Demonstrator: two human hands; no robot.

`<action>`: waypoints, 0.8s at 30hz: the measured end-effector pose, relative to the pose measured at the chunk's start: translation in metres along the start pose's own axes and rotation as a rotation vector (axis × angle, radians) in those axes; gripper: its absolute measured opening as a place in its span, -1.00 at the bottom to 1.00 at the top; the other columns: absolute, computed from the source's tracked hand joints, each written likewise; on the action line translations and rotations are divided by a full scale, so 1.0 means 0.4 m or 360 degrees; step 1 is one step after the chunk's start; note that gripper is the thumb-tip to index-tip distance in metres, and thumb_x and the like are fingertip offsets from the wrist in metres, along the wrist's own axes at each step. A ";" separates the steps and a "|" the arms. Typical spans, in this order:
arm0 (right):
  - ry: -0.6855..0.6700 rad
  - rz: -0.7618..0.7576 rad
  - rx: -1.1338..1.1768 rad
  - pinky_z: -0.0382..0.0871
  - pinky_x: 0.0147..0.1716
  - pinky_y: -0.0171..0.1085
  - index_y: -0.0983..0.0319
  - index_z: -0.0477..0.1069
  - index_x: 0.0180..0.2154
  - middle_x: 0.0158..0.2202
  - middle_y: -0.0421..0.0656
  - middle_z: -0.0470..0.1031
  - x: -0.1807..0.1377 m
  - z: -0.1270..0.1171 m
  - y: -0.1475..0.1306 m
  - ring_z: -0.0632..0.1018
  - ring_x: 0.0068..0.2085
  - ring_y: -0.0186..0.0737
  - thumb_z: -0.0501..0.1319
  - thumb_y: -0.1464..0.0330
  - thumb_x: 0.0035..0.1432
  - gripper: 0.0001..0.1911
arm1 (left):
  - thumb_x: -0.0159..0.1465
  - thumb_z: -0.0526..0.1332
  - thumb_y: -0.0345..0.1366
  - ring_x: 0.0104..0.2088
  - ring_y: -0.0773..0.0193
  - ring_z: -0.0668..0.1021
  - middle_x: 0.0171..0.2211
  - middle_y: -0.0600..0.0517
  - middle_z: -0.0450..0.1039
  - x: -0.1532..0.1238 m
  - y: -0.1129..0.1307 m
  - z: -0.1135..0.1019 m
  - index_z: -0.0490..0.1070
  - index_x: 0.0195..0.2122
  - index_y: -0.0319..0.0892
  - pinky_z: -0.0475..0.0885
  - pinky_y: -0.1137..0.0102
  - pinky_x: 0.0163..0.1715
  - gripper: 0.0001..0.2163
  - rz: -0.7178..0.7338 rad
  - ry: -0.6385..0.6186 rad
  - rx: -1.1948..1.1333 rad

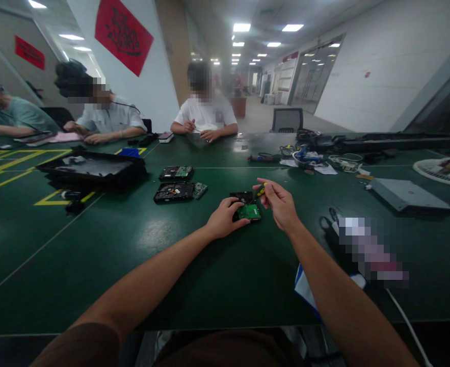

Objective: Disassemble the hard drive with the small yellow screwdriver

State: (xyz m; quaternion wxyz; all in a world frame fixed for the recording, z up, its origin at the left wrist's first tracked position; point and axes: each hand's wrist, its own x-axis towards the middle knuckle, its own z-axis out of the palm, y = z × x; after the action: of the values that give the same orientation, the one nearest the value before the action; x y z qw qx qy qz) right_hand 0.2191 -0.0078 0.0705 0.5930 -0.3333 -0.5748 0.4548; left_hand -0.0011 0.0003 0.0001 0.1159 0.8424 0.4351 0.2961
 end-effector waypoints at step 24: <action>0.0030 0.0074 0.0019 0.37 -0.54 -0.35 0.15 0.56 -0.01 -0.06 -0.07 0.62 -0.003 0.007 -0.005 0.59 -0.42 -0.34 0.37 -0.05 0.23 -0.53 | 0.27 0.37 0.10 0.34 -0.12 0.34 0.29 -0.18 0.30 0.000 0.008 -0.005 0.41 0.26 -0.05 0.39 -0.04 0.30 -0.40 -0.0030 -0.0024 -0.0009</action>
State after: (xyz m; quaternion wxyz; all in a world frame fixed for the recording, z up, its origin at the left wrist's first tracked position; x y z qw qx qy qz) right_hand 0.2167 -0.0101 0.0723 0.5896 -0.3473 -0.5586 0.4687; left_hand -0.0001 -0.0018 0.0031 0.1244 0.8402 0.4412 0.2898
